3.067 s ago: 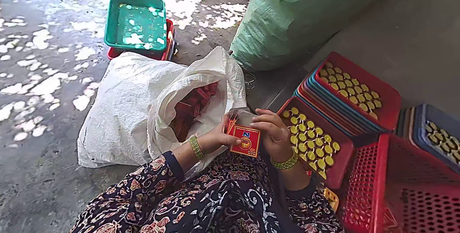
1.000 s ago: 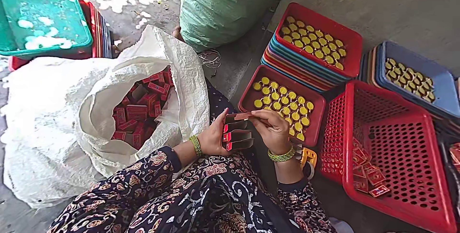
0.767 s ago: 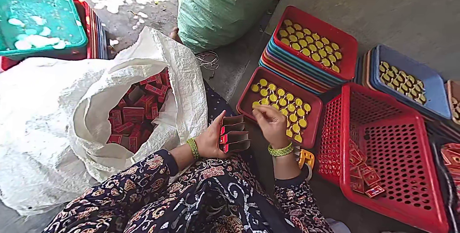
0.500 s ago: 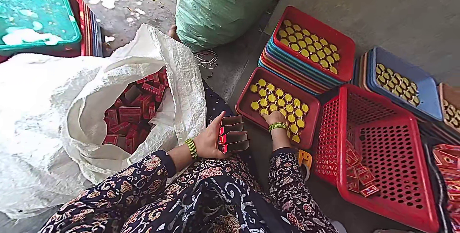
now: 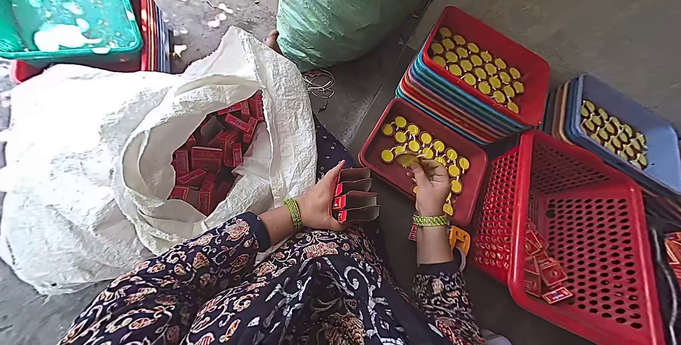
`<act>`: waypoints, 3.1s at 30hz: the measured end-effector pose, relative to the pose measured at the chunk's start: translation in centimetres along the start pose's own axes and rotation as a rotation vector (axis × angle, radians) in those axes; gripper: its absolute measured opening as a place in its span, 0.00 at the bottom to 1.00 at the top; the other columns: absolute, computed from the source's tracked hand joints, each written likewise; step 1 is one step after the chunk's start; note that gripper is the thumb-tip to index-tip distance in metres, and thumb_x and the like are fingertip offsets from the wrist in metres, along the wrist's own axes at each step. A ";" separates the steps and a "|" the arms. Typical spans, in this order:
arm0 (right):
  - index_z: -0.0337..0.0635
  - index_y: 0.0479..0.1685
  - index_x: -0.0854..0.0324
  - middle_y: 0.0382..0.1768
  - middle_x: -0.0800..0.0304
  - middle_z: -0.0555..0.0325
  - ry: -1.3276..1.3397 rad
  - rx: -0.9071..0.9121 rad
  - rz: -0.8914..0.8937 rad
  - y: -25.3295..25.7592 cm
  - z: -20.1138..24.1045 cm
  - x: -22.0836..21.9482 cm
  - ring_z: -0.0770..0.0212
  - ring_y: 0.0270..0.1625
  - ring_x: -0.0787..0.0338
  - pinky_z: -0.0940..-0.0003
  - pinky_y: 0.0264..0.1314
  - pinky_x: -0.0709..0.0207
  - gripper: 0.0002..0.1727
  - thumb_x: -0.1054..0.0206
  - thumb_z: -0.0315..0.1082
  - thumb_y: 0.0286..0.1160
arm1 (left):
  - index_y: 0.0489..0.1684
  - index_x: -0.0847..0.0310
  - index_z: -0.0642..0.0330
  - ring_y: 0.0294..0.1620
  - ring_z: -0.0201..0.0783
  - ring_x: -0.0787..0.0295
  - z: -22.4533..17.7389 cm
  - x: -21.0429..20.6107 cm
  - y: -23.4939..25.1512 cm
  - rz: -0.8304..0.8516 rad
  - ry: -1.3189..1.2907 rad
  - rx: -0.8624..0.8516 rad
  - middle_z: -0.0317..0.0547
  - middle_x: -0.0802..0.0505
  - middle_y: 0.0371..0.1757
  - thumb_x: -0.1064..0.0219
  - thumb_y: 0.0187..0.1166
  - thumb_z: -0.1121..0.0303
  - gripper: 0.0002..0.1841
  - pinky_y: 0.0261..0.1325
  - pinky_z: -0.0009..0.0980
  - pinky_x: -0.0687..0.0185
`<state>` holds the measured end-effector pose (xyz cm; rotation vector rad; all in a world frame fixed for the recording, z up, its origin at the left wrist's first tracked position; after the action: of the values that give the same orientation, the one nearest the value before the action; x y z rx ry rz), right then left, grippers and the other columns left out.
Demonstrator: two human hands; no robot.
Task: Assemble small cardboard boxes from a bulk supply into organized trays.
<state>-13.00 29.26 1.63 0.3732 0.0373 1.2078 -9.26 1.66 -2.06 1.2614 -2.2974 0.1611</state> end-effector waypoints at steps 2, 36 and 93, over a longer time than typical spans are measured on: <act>0.49 0.51 0.12 0.46 0.04 0.64 0.171 0.200 0.149 -2.4 5.6 -1.6 0.65 0.45 0.05 0.65 0.50 0.07 0.14 0.22 0.24 0.69 | 0.92 0.68 0.68 0.81 0.38 0.25 -0.2 0.0 0.0 -0.005 0.006 -0.032 0.58 0.21 0.79 0.09 0.36 0.44 0.80 0.85 0.39 0.29; 0.42 0.41 0.04 0.41 0.06 0.58 -0.290 0.681 0.534 -5.1 12.1 -8.1 0.63 0.51 0.10 0.68 0.58 0.15 0.06 0.21 0.29 0.67 | 0.91 0.67 0.69 0.80 0.36 0.24 -0.1 0.2 -0.1 -0.020 0.013 -0.090 0.56 0.19 0.76 0.10 0.39 0.42 0.78 0.85 0.37 0.31; 0.45 0.40 0.04 0.51 0.04 0.58 -0.244 0.490 0.428 -5.0 10.3 -5.8 0.61 0.57 0.12 0.61 0.61 0.19 0.12 0.34 0.38 0.76 | 0.92 0.71 0.67 0.80 0.37 0.24 0.6 -0.1 0.0 -0.040 -0.012 -0.073 0.57 0.21 0.78 0.09 0.38 0.43 0.80 0.84 0.39 0.29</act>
<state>-8.20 19.76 8.82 0.9943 0.0442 1.5639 -9.43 1.49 -2.64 1.2736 -2.2657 0.0550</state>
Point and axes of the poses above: each hand's wrist, its own y-axis towards the middle knuckle, its own x-axis out of the back of the hand, z = x × y, the point moved 8 cm from there along y, towards the middle knuckle
